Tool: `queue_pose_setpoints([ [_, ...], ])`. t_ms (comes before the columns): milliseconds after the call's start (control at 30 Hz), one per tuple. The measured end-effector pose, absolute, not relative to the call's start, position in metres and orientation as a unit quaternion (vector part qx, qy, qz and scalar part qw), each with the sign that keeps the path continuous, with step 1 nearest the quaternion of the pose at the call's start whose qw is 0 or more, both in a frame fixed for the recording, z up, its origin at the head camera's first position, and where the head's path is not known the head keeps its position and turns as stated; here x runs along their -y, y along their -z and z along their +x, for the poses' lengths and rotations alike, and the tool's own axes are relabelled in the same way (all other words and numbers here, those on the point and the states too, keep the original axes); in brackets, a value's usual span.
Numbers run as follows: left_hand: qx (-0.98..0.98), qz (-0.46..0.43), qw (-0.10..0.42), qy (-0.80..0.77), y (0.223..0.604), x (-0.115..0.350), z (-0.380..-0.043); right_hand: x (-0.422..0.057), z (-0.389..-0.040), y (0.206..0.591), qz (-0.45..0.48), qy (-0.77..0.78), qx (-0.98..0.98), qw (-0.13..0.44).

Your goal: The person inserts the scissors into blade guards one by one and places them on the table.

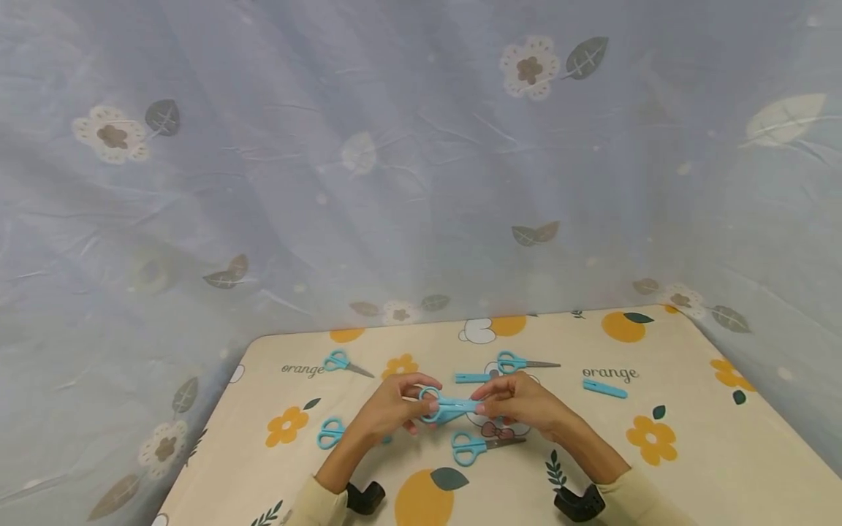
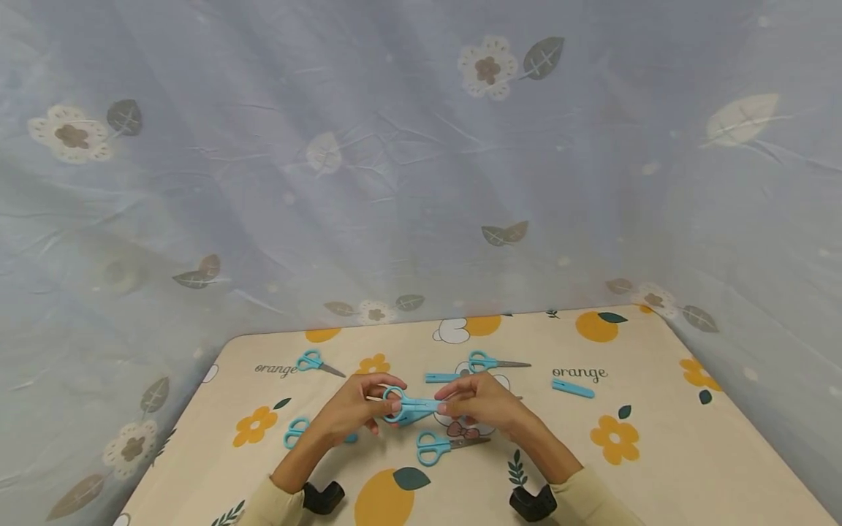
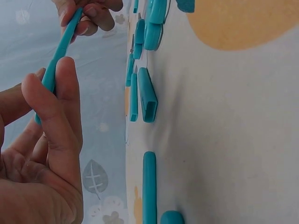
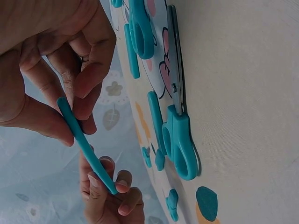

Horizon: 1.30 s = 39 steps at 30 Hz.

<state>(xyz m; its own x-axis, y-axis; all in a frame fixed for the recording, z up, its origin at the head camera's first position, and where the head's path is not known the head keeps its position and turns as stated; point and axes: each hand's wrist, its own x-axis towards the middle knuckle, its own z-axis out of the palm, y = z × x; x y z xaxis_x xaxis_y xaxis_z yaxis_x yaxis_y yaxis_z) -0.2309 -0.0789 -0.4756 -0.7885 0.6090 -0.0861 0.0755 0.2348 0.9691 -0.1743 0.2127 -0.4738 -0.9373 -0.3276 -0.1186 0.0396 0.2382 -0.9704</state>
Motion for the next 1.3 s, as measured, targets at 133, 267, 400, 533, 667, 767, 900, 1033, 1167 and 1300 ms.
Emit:
queue_pose_setpoints([
  [133, -0.749, 0.227, 0.235, -0.576, 0.474, 0.082, -0.232, -0.214, -0.173, 0.475, -0.092, 0.614, -0.769, 0.15],
  [267, -0.754, 0.227, 0.231, -0.571, 0.472, 0.088, -0.232, -0.215, -0.173, 0.475, -0.092, 0.615, -0.769, 0.149],
  [400, -0.759, 0.229, 0.227, -0.565, 0.47, 0.095, -0.234, -0.216, -0.173, 0.474, -0.088, 0.615, -0.769, 0.149],
  [533, -0.762, 0.226, 0.225, -0.563, 0.469, 0.104, -0.236, -0.219, -0.171, 0.473, -0.086, 0.611, -0.773, 0.146],
  [667, -0.767, 0.221, 0.216, -0.563, 0.468, 0.116, -0.237, -0.223, -0.169, 0.473, -0.08, 0.607, -0.777, 0.145],
  [767, -0.772, 0.221, 0.208, -0.559, 0.466, 0.127, -0.239, -0.227, -0.167, 0.474, -0.075, 0.608, -0.777, 0.143],
  [900, -0.775, 0.224, 0.205, -0.554, 0.466, 0.141, -0.243, -0.234, -0.165, 0.475, -0.071, 0.614, -0.773, 0.143],
  [1033, -0.776, 0.226, 0.204, -0.552, 0.465, 0.153, -0.246, -0.241, -0.162, 0.476, -0.065, 0.611, -0.777, 0.14],
  [1167, -0.782, 0.219, 0.203, -0.548, 0.467, 0.165, -0.25, -0.246, -0.16, 0.476, -0.053, 0.603, -0.785, 0.135],
  [1300, -0.793, 0.205, 0.198, -0.539, 0.469, 0.177, -0.252, -0.251, -0.158, 0.478, -0.042, 0.592, -0.794, 0.131],
])
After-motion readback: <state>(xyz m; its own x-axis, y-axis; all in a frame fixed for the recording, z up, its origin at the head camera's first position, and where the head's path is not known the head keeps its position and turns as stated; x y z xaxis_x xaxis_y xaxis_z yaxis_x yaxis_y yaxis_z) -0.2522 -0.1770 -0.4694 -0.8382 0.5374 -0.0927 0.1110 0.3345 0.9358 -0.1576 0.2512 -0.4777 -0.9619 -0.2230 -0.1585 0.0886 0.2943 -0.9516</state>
